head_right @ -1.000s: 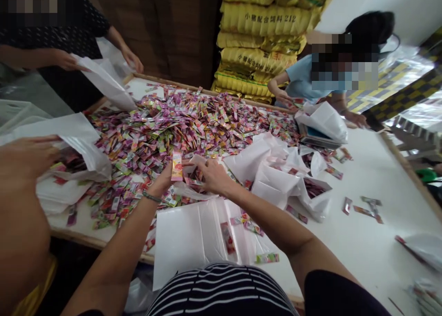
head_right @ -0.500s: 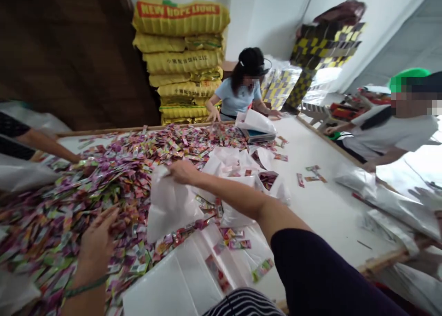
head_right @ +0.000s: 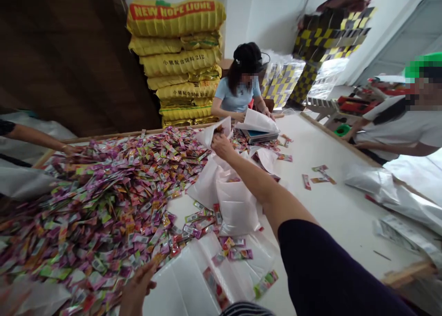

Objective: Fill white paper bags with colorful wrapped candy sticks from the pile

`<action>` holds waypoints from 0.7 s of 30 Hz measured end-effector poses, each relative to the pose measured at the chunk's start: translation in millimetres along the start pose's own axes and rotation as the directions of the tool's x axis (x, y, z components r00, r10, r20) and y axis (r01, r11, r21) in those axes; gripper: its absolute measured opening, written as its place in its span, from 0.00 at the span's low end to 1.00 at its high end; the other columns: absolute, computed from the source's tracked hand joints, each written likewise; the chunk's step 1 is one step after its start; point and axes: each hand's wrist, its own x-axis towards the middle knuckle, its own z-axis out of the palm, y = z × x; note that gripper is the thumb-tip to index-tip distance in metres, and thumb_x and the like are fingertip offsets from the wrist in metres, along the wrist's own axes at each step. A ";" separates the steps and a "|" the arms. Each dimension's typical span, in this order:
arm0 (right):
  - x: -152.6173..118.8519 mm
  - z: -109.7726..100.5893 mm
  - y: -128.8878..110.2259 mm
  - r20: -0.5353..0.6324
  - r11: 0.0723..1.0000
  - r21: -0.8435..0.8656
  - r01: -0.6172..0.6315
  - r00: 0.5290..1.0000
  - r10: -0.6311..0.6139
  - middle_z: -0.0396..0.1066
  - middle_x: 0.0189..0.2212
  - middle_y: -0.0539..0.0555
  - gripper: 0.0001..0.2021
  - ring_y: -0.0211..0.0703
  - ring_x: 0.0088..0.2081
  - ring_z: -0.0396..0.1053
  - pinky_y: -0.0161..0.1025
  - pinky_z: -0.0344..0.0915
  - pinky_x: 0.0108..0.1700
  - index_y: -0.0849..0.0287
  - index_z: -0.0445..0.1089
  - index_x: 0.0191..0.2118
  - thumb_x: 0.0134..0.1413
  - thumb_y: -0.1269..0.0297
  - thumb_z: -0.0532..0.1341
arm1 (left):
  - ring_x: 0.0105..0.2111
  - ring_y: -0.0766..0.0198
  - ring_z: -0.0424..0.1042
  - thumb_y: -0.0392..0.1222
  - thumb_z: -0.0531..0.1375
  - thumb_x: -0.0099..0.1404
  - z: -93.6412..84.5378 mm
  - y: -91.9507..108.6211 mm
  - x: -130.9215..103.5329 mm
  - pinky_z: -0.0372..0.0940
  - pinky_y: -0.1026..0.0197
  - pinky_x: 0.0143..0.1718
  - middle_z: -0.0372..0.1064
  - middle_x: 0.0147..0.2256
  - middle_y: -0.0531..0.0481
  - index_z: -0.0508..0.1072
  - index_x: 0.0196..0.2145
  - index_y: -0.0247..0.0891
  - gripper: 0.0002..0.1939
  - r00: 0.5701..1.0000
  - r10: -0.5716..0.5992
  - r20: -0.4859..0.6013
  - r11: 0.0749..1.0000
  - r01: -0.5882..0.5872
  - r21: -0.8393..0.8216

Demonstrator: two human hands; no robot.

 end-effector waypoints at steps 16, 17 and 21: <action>-282.9 112.8 -80.7 0.324 0.927 0.351 -0.130 0.946 0.010 0.72 0.50 0.62 0.20 0.50 0.52 0.69 0.43 0.66 0.53 0.59 0.66 0.61 0.68 0.64 0.50 | 0.60 0.39 0.65 0.58 0.53 0.68 97.2 -51.9 -98.2 0.64 0.46 0.58 0.51 0.65 0.22 0.52 0.69 0.27 0.41 0.983 -0.009 0.185 0.618 -0.140 0.774; -313.3 123.0 -88.0 0.424 0.915 0.340 -0.219 0.904 0.059 0.73 0.49 0.62 0.20 0.51 0.50 0.70 0.44 0.67 0.51 0.58 0.65 0.61 0.67 0.65 0.52 | 0.59 0.39 0.65 0.55 0.55 0.67 105.9 -49.7 -96.5 0.65 0.46 0.56 0.50 0.65 0.23 0.53 0.69 0.29 0.40 0.977 0.000 0.212 0.594 -0.170 0.787; -375.0 168.4 -112.0 0.567 0.814 0.310 -0.492 0.783 0.257 0.70 0.56 0.65 0.27 0.54 0.56 0.69 0.48 0.68 0.54 0.61 0.60 0.65 0.60 0.67 0.57 | 0.50 0.48 0.71 0.35 0.53 0.64 112.6 -46.6 -84.8 0.68 0.52 0.49 0.60 0.58 0.29 0.54 0.69 0.29 0.35 0.970 -0.006 0.244 0.528 -0.205 0.824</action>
